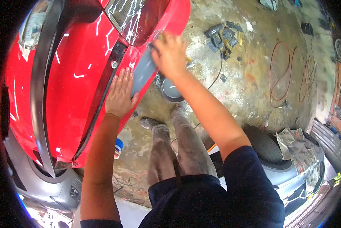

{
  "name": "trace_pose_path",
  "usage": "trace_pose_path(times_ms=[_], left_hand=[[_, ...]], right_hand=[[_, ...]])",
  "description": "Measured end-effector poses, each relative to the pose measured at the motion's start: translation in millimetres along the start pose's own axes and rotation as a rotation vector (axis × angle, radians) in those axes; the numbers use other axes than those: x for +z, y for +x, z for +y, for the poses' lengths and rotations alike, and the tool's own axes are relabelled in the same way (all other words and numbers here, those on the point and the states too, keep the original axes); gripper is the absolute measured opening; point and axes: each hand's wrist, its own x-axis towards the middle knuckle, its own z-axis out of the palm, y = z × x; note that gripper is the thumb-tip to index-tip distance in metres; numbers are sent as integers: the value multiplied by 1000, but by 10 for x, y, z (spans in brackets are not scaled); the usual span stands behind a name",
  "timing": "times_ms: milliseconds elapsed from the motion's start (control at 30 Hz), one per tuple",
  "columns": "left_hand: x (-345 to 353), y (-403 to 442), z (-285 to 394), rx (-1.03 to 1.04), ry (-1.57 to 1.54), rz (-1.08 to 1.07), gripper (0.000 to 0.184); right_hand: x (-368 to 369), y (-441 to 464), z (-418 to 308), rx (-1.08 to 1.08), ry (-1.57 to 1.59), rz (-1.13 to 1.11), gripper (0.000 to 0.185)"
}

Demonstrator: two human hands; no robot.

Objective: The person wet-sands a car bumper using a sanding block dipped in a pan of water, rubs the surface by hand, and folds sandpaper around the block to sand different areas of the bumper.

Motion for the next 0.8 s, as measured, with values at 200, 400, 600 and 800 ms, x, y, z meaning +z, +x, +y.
trace_pose_path(times_ms=[200,400,600,800], left_hand=[[21,-24,11,3,3,-4,82],[-3,23,7,-6,23,-18,83],[9,-2,5,9,46,-14,84],[2,26,3,-3,47,-15,82]], right_hand=[[-25,201,213,53,-34,4,30],[-58,37,65,-33,101,-82,30],[-21,-139,-249,41,137,-32,26],[9,-132,-357,102,81,20,28]])
